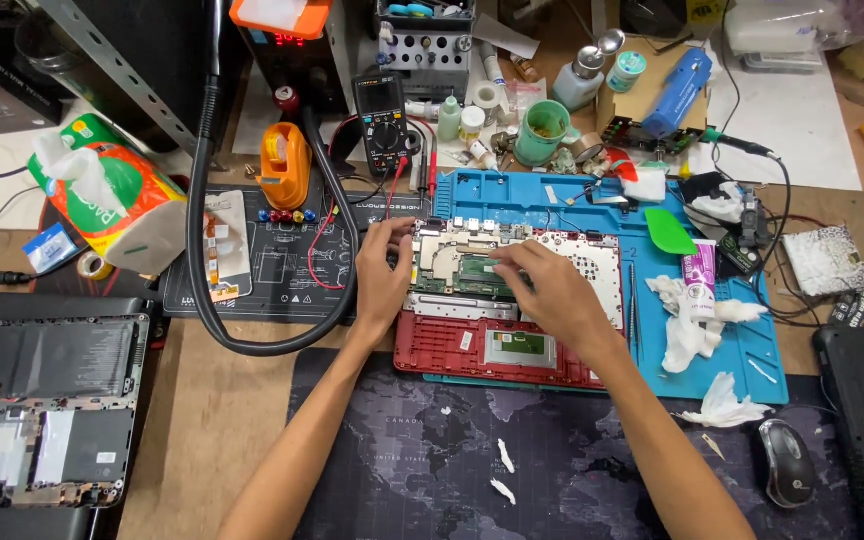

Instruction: Detaching ribbon cables and connectors from a laptop motherboard using a precision tool.

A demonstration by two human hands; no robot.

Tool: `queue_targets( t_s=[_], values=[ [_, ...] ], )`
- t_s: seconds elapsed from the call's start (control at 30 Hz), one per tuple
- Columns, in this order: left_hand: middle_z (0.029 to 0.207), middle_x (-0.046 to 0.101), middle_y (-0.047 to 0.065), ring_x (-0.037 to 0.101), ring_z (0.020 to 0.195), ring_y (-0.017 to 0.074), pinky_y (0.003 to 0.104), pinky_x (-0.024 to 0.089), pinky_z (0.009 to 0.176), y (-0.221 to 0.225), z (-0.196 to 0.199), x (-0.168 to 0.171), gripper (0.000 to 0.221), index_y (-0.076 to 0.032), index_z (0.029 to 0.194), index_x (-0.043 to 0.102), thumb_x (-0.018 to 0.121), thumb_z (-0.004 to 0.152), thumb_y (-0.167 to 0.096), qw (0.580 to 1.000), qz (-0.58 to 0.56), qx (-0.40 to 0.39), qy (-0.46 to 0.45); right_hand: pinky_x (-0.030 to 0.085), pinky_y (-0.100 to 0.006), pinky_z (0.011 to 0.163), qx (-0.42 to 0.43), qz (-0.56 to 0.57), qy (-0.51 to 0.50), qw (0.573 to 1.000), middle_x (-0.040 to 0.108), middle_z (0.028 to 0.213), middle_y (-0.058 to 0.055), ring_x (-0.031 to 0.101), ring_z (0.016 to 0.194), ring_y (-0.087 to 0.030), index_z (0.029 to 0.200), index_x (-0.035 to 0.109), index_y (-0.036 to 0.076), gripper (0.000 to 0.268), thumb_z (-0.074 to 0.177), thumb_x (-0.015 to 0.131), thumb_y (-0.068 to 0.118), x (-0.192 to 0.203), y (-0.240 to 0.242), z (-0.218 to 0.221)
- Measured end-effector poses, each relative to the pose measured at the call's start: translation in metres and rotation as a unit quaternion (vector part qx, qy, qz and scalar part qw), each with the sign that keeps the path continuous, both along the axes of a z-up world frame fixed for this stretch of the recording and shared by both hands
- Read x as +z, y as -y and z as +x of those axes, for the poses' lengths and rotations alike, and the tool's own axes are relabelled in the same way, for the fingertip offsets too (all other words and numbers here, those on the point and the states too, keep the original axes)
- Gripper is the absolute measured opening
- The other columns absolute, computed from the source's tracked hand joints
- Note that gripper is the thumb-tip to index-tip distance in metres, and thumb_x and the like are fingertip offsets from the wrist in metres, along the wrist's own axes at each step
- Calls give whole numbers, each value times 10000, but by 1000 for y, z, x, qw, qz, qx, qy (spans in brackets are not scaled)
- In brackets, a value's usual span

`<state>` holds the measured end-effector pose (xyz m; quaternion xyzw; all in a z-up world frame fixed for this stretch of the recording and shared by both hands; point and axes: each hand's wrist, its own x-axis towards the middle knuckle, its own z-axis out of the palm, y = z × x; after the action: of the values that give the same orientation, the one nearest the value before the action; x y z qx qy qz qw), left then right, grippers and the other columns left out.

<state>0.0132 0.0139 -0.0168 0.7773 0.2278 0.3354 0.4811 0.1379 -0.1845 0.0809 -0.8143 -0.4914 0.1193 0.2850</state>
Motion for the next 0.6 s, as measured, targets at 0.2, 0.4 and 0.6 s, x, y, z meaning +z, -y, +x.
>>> queue_targets(
  t_s=[0.2, 0.4, 0.6],
  values=[
    [1059, 600, 131, 660, 974, 294, 389, 583, 839, 0, 0, -1, 258, -76, 1250, 644, 531, 1020, -40, 1000, -7, -10, -5, 633, -357, 726, 12, -23, 12, 1000, 742, 988, -124, 772, 884, -283, 1194, 716, 79, 222, 1008, 631, 164, 9, -18, -12],
    [1041, 567, 130, 630, 819, 239, 391, 567, 734, -8, 9, 8, 237, -48, 1199, 649, 476, 1037, -42, 1000, -17, -12, -6, 650, -397, 682, 20, -31, 18, 999, 728, 988, -147, 765, 879, -307, 1202, 685, 66, 217, 1020, 605, 154, 6, -43, 2],
    [939, 575, 101, 659, 746, 263, 357, 556, 638, -28, 39, -8, 221, -70, 1120, 687, 499, 1013, -30, 1000, -15, 24, 4, 621, -335, 593, -31, 149, 39, 988, 728, 877, -102, 750, 776, -269, 1050, 725, 79, 89, 1006, 677, 139, -21, -96, 36]
  ],
)
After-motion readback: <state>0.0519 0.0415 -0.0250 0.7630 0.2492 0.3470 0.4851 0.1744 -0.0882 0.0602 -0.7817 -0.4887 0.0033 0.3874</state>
